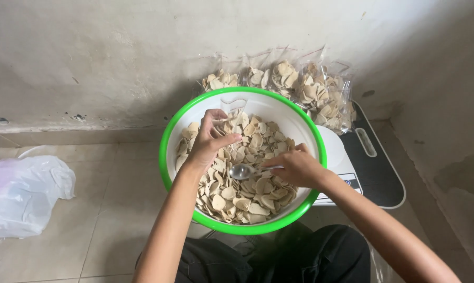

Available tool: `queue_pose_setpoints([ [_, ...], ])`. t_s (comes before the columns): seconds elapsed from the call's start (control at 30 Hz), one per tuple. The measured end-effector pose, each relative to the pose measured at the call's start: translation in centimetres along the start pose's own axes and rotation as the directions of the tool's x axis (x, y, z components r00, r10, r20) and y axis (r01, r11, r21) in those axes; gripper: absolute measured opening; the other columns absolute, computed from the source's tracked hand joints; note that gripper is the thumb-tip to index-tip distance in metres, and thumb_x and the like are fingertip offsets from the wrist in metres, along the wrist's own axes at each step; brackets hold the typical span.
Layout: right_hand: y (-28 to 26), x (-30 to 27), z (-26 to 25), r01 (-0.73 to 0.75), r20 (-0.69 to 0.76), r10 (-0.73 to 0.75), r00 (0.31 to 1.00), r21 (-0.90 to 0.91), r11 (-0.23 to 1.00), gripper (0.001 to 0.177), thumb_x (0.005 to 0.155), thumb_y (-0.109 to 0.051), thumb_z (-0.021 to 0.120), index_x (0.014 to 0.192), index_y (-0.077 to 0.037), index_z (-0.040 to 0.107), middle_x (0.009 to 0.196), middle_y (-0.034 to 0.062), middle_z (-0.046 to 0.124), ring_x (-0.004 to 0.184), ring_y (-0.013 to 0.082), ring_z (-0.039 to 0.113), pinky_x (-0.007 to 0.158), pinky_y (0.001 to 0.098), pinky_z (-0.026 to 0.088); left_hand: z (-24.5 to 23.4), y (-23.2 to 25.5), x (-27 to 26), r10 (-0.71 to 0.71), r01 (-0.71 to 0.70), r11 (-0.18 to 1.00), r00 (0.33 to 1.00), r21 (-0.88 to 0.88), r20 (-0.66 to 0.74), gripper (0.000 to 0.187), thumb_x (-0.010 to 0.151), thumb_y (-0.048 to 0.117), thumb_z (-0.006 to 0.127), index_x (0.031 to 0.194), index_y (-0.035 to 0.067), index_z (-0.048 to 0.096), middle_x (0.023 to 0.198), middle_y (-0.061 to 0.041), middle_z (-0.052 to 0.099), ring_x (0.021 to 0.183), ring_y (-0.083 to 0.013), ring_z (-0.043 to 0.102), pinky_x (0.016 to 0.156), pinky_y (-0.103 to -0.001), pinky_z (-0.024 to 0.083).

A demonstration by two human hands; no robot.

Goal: Packaging small chips into plastic bags and weighing them on a digital scale.

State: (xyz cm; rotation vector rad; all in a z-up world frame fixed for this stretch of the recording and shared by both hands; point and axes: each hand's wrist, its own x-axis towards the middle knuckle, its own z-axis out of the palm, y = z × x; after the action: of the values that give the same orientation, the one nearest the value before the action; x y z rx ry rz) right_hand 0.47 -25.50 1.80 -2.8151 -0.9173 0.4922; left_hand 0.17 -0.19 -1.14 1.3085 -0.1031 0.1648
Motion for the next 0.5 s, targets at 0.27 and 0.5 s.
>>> queue_pose_setpoints([
  [0.27, -4.6, 2.6, -1.8, 0.154, -0.262, -0.055, 0.963, 0.374, 0.915, 0.056, 0.098, -0.049, 0.061, 0.140, -0.011, 0.056, 0.116, 0.0186, 0.074, 0.110, 0.0367, 0.072, 0.095, 0.0534, 0.053, 3.6, 1.0, -1.0, -0.116, 0.120, 0.991, 0.990, 0.052, -0.078, 0.092, 0.070, 0.039, 0.092, 0.130, 0.013, 0.027, 0.142, -0.020, 0.020, 0.132, -0.0334, 0.031, 0.118, -0.055, 0.031],
  [0.5, -1.7, 5.3, -1.2, 0.214, -0.373, 0.040, 0.927, 0.614, 0.760, 0.036, 0.093, -0.021, 0.073, 0.126, -0.008, 0.067, 0.117, 0.0176, 0.075, 0.106, 0.0376, 0.074, 0.086, 0.0490, 0.060, 5.1, 3.4, -2.1, -0.069, 0.062, 0.987, 0.997, 0.149, 0.045, 0.086, 0.074, 0.032, 0.084, 0.133, 0.010, 0.025, 0.146, -0.025, 0.025, 0.147, -0.0443, 0.019, 0.120, -0.067, 0.015],
])
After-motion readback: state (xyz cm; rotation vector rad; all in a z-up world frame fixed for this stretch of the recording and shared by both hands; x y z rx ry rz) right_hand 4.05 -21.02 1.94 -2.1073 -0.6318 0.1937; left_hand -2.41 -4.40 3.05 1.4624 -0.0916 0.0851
